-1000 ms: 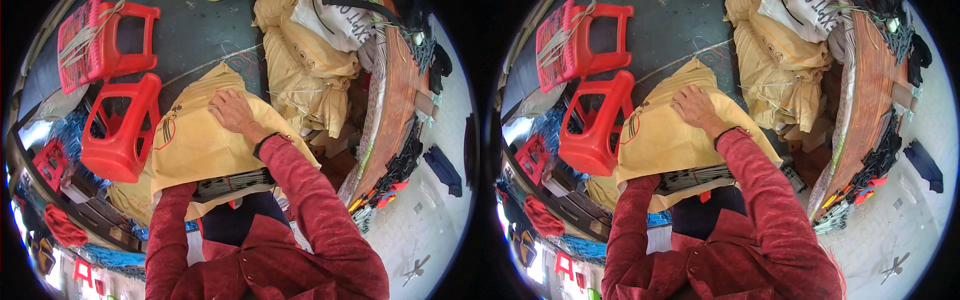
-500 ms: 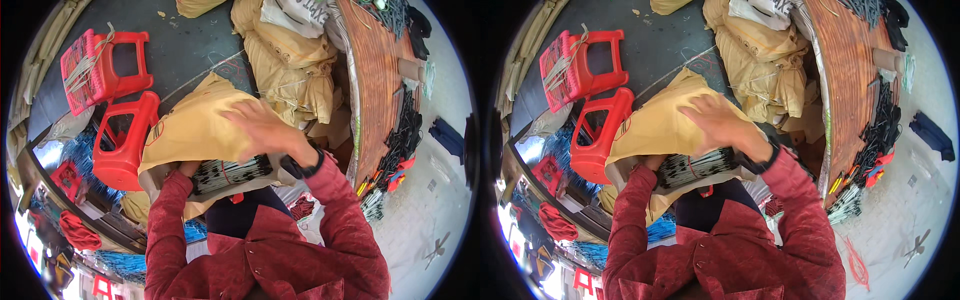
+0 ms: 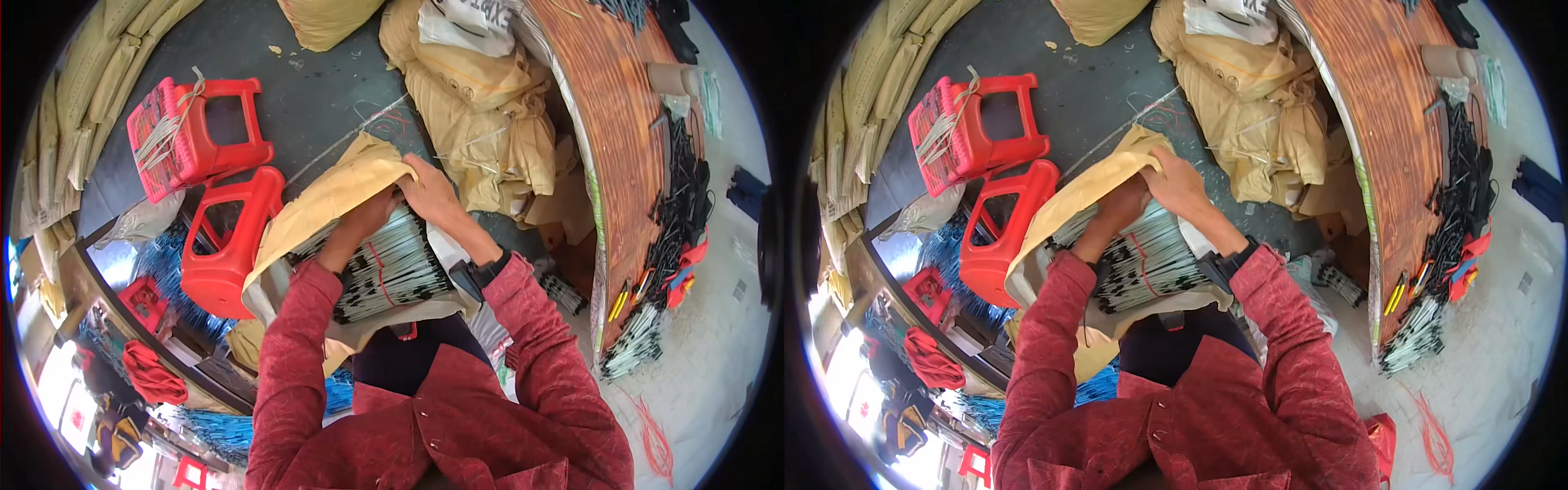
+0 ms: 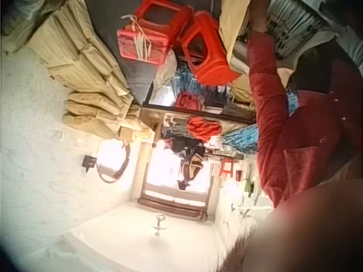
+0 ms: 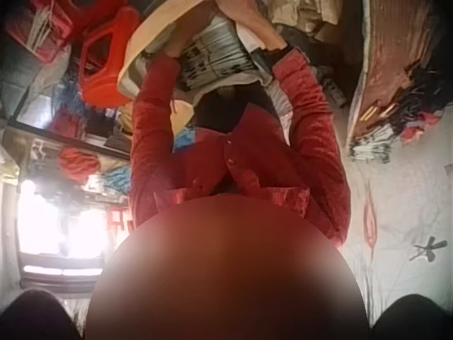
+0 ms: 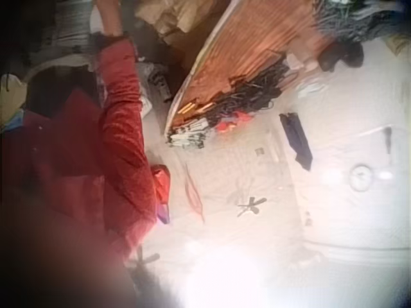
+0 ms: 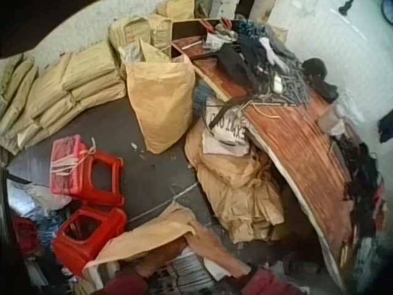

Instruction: Organize bundles of wire harnesses and pack them into a plastic liner inside a large paper sack.

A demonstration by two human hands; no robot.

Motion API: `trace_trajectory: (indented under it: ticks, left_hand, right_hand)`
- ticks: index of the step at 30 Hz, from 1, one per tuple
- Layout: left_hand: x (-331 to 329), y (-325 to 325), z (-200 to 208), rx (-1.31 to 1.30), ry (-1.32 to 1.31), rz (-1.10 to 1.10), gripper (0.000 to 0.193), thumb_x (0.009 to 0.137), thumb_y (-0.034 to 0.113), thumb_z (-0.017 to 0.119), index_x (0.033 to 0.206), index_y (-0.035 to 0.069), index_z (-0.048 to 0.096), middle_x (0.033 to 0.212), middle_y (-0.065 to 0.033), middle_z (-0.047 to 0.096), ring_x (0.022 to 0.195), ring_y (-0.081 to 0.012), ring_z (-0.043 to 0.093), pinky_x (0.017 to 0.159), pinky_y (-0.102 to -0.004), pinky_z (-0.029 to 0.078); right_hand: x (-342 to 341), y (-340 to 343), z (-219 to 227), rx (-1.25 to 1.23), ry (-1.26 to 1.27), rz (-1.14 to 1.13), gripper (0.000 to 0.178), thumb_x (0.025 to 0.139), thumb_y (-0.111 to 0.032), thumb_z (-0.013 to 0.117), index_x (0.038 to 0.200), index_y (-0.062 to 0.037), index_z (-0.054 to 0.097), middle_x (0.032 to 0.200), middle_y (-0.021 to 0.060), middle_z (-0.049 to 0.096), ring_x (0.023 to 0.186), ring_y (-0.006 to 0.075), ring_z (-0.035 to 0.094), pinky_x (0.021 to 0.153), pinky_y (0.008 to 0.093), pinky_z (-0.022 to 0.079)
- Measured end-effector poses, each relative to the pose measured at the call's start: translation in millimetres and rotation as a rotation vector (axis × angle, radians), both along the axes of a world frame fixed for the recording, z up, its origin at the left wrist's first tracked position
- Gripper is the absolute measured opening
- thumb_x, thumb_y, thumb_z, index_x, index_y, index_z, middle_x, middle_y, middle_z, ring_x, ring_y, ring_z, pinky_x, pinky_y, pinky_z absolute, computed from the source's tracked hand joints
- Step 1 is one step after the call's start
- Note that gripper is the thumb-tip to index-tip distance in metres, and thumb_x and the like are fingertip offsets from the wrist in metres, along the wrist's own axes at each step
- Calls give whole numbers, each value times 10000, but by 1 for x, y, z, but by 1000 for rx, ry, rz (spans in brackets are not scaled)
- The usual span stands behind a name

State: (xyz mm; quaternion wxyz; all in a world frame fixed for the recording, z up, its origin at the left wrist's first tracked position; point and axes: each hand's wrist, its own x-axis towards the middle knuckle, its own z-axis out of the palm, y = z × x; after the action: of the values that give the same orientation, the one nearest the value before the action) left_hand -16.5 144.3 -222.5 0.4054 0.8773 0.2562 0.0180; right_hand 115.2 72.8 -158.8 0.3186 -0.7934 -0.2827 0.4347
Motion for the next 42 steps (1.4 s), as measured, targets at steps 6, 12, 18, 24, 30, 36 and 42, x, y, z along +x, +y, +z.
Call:
trace_trajectory:
  ticks: [6, 12, 18, 24, 30, 36, 42]
  left_hand:
    - [13, -5, -35, 75, 216, -77, 360, 847, 296, 581, 1116, 58, 610, 1098, -235, 614, 1080, -406, 544, 945, -490, 409]
    - [-77, -10, -148, 279, 258, 1, 473, 906, 363, 568, 1310, 123, 510, 1293, -145, 532, 1214, -285, 476, 992, -414, 392]
    - [-121, -24, -158, 1067, 505, -139, 620, 888, 473, 573, 1397, 147, 434, 1434, -97, 432, 1349, -271, 351, 1105, -416, 290]
    - [-79, -14, -129, -18, 99, 114, 556, 881, 395, 594, 1367, 155, 467, 1370, -125, 493, 1287, -304, 420, 1063, -417, 333]
    - [-84, -4, -127, 57, 366, -288, 546, 872, 353, 605, 1358, 141, 472, 1336, -139, 519, 1254, -322, 450, 1037, -415, 354]
    - [-82, -15, -15, 184, 241, -82, 626, 819, 356, 658, 1347, 79, 466, 1366, -165, 466, 1253, -329, 439, 1035, -460, 357]
    - [-93, -25, 0, 158, 236, -34, 804, 716, 459, 740, 1359, 75, 448, 1366, -197, 472, 1315, -361, 373, 1111, -481, 233]
  right_hand:
    - [-2, -7, -11, -97, 28, -74, 403, 873, -372, 563, 1103, -43, 592, 957, 245, 654, 934, 432, 611, 789, 481, 471]
    - [-51, -14, 5, -134, -71, -56, 420, 863, -345, 588, 1100, 1, 585, 873, 253, 656, 865, 438, 625, 750, 499, 474]
    - [-41, -24, 5, -117, -80, -13, 306, 819, -224, 624, 1051, -30, 581, 874, 236, 648, 855, 435, 617, 722, 498, 465]
    - [-11, -42, 32, 43, -149, 192, 203, 808, -116, 591, 990, -28, 568, 865, 207, 632, 847, 423, 601, 715, 470, 465]
    - [-10, -33, 51, 271, -203, 370, 181, 803, -20, 559, 983, -13, 570, 875, 187, 588, 863, 391, 571, 744, 432, 459]
    - [2, -53, 60, 225, -277, 324, 202, 815, -78, 620, 1003, -15, 583, 940, 181, 594, 921, 367, 575, 764, 423, 454]
    - [7, -82, 64, -273, -431, 305, 257, 829, -205, 653, 1021, -51, 577, 825, 199, 615, 833, 388, 609, 697, 459, 466]
